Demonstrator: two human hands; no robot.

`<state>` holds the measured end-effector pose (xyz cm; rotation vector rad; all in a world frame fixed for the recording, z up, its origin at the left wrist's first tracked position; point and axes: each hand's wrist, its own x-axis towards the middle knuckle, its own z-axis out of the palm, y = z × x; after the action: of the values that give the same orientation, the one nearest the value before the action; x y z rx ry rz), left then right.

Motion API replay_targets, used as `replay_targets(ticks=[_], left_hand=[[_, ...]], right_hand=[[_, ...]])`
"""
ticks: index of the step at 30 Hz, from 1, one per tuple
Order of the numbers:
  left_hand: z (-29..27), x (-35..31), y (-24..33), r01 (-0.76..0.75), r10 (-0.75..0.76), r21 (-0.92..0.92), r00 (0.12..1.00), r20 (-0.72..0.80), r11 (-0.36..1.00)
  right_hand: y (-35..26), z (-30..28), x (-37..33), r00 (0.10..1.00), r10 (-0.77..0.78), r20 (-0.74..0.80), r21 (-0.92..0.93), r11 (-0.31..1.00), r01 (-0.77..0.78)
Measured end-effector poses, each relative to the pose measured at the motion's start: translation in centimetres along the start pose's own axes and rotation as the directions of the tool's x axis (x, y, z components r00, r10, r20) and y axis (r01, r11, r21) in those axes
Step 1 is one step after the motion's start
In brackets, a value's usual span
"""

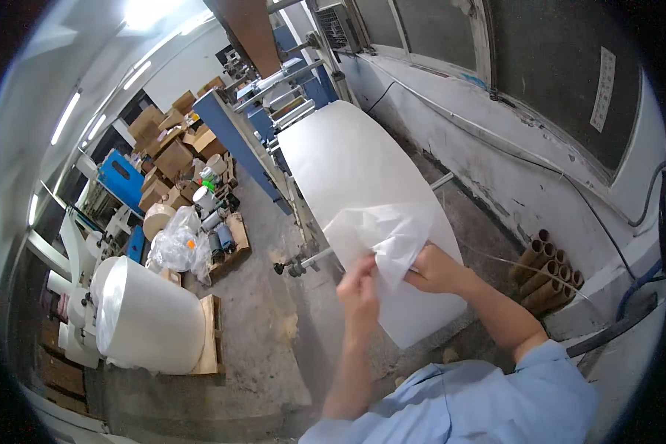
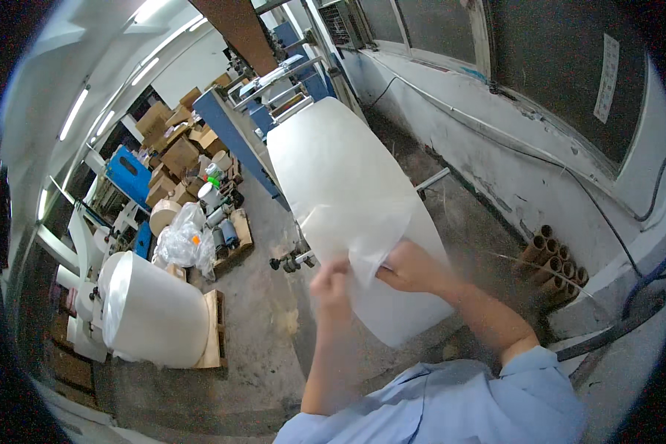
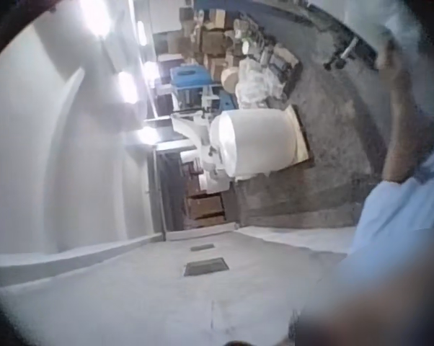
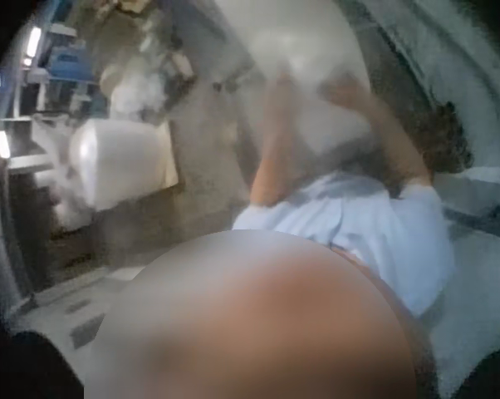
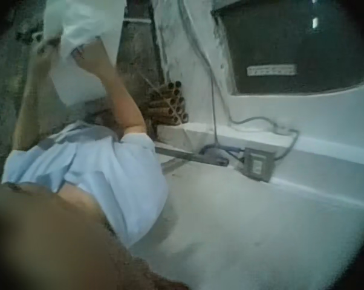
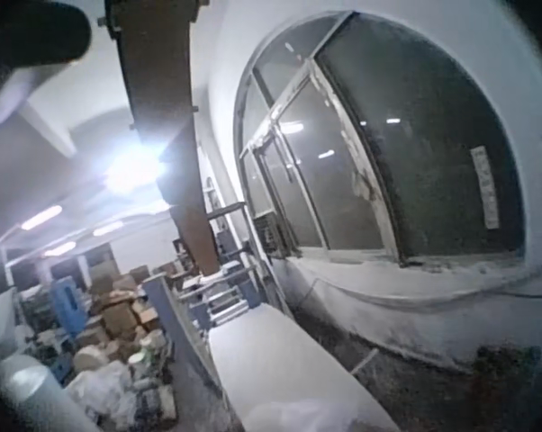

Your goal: Mount a large roll of white paper onto a machine shaft.

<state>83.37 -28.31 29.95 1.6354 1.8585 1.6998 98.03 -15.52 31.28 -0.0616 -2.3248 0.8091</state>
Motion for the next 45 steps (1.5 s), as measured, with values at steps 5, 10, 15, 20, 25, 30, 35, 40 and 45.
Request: replay_targets(ticks=[5, 10, 15, 20, 25, 30, 35, 40, 45], left_hand=[[0.4, 6.0, 4.8, 0.251, -0.223, 0.069, 0.934, -0.279, 0.965], [0.4, 6.9, -3.5, -0.05, 0.168, 0.605, 0.976, -0.14, 0.795], [1.5, 4.9, -2.7, -0.26, 0.401, 0.634, 0.912, -0.087, 0.728], [4.2, 8.5, -2.1, -0.307, 0.467, 0.64, 0.88, -0.091, 0.704], [4.1, 9.6, -3.2, -0.371, 0.454, 0.392, 0.88, -0.142, 0.842], [1.5, 10.7, -6.9, -0.321, 0.501, 0.547, 0.838, -0.217, 0.773], [1.4, 11.2, -6.4, -0.313, 0.451, 0.582, 0.886, -0.106, 0.751], [0.9, 12.1, -4.5, -0.314, 0.464, 0.689, 0.885, -0.036, 0.653], [0.0, 13.6, -4.1, -0.294, 0.447, 0.712, 0.894, -0.03, 0.637]], right_hand=[[0.7, 2.4, 0.3, 1.0, -0.003, 0.003, -0.315, 0.949, 0.004], [-1.2, 1.4, 2.3, 0.988, -0.153, 0.035, -0.24, 0.958, 0.157], [0.0, -4.6, 6.5, 0.947, 0.157, -0.282, 0.037, 0.988, -0.153], [10.6, -5.3, 22.3, 0.764, -0.229, -0.603, -0.684, 0.641, -0.347], [1.1, 7.8, 28.1, 0.598, 0.226, 0.769, -0.014, 0.941, -0.339], [-11.6, 8.3, 23.2, 0.678, -0.307, 0.668, 0.251, 0.95, 0.184], [4.9, -0.6, 23.4, 0.931, -0.358, -0.068, -0.364, 0.878, 0.311], [7.3, -9.2, 18.4, 0.956, 0.134, 0.259, -0.334, 0.942, -0.042], [6.1, -6.0, 14.3, 0.992, 0.0, 0.124, -0.406, 0.912, 0.051]])
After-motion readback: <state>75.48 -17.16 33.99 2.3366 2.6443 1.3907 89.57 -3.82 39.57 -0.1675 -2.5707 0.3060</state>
